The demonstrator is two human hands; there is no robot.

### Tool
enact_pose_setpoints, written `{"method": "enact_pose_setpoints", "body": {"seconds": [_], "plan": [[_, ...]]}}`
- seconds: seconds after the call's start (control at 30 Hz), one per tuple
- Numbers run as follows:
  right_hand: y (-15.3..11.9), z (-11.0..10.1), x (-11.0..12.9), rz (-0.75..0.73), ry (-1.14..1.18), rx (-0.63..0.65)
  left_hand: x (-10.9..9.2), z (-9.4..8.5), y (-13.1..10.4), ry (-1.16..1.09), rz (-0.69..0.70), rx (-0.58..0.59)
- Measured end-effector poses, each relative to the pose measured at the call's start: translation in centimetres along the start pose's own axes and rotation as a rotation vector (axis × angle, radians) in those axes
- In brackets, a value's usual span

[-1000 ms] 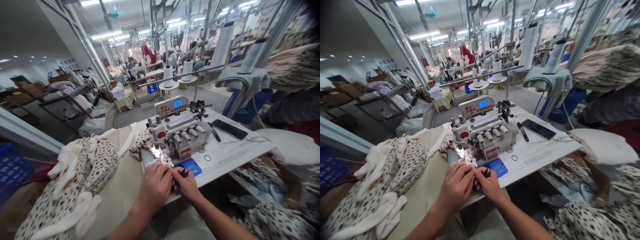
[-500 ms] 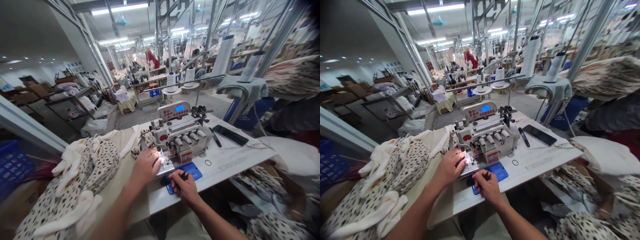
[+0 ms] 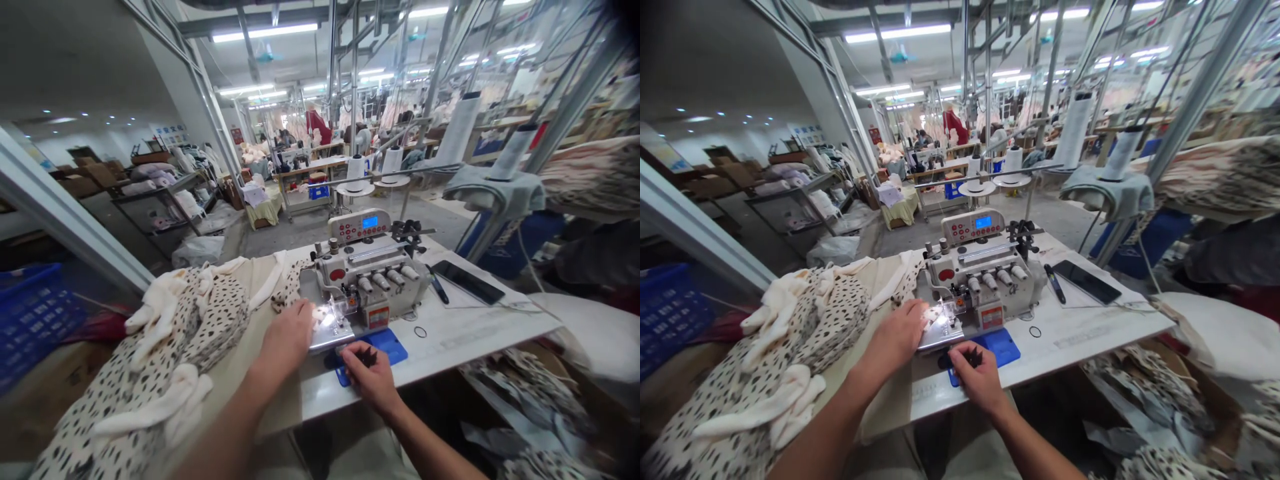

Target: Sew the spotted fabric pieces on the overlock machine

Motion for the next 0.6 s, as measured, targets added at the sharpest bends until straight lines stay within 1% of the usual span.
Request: {"method": "enact_pose_setpoints", "body": {"seconds": [0.1, 0.17, 0.3, 0.37, 0.47, 0.53, 0.6], "plan": [[-0.2, 0.8, 2.5, -0.179, -0.208, 0.074, 0.6, -0.5, -0.6, 0.089, -0.149, 0.079], [-0.3, 1.6, 4.1, -0.265, -0.326, 0.124, 1.0, -0.7, -1.3, 0.094, -0.208, 0.155], [0.4, 3.4, 5.8, -0.277, -0.471, 0.253, 1.4, -1.2, -3.4, 0.03, -0.252, 0.276], [0.8, 4.1, 6.3, -0.283, -0.561, 0.347, 0.9, -1.3, -4.6, -0.027, -0.224, 0.321], [0.9, 4.5, 7.1, -0.321, -0.65, 0.491, -0.8, -1.3, -6.8, -0.119, -0.094, 0.412], [0.9, 3.9, 7.9, -0.351, -0.679, 0.526, -2.1, -1.1, -8.3, -0.154, -0.012, 0.488], [0.9, 2.6, 8.4, -0.365, -0.685, 0.511, -2.9, -0.8, -9.6, -0.188, 0.045, 0.559]]}}
Point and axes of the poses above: each hand's wrist, its own y-axis towards the middle knuckle, its own z-axis out of the palm, x = y × z, the point moved 6 cm from there along y, towards the middle knuckle, and after that the axes turned 6 degrees about -z, right-handed, at the moved point
